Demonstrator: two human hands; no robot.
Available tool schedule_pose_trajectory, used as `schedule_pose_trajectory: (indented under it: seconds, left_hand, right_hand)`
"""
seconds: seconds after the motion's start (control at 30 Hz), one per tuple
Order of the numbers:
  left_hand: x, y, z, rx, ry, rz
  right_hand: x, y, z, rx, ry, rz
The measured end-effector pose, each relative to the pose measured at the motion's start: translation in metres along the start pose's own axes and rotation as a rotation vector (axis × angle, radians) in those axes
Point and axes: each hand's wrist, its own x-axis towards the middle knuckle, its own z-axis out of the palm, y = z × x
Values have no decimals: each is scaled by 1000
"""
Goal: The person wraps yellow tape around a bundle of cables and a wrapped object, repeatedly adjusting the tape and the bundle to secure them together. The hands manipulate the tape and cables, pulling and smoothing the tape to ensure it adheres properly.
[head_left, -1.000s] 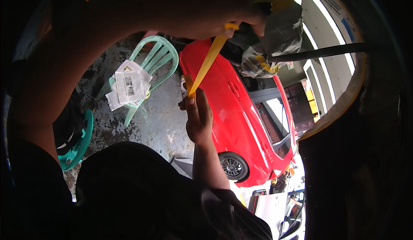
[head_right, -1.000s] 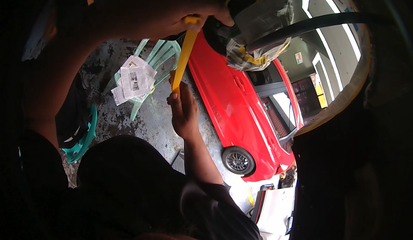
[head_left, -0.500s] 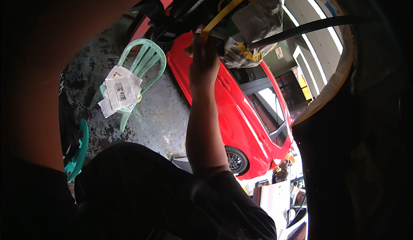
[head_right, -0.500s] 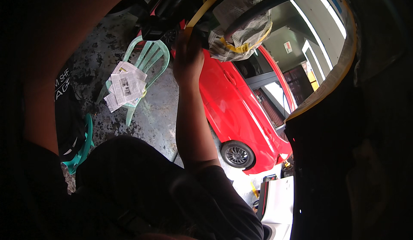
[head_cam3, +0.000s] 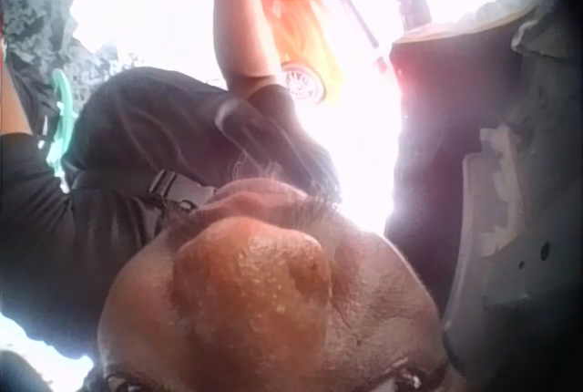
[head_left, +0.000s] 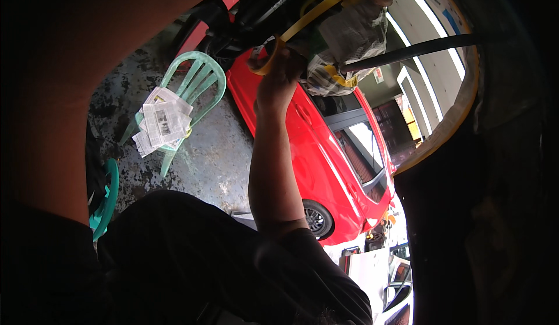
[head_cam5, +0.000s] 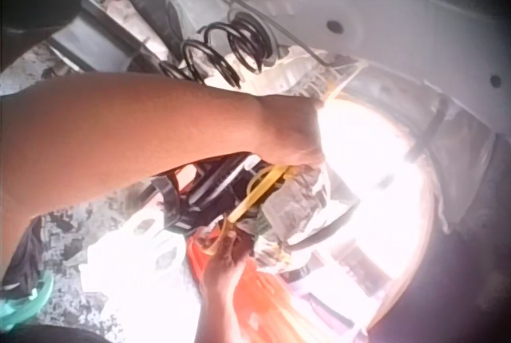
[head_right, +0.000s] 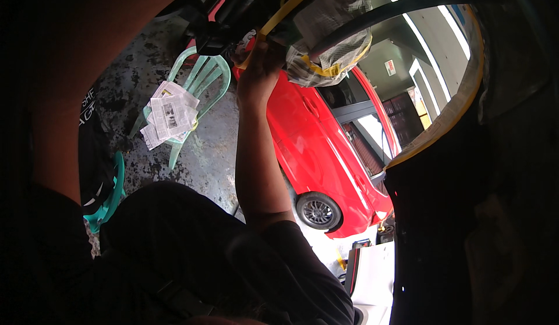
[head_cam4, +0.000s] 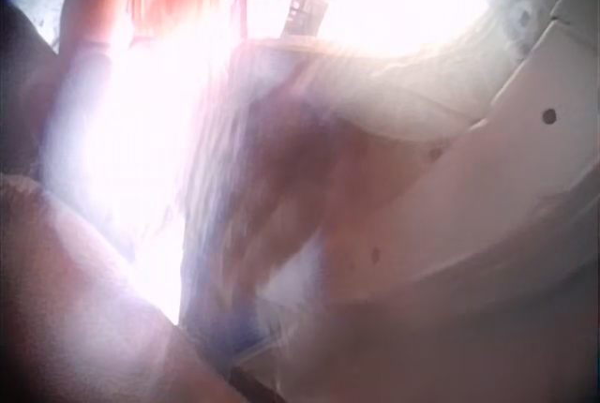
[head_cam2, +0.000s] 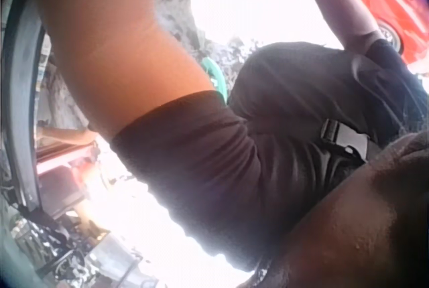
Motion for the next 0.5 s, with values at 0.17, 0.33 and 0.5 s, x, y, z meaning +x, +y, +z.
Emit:
schedule_pose_trajectory:
  seconds: [0.17, 0.33, 0.5]
  left_hand:
    - [10, -5, 4, -18, 28, 27]
    - [-6, -14, 7, 21, 50, 7]
    - [-48, 9, 62, 81, 222, -85]
  right_hand:
    - [12, 21, -24, -440, -88, -363]
    - [-43, -1, -11, -535, -262, 17]
    - [-107, -11, -63, -880, -254, 396]
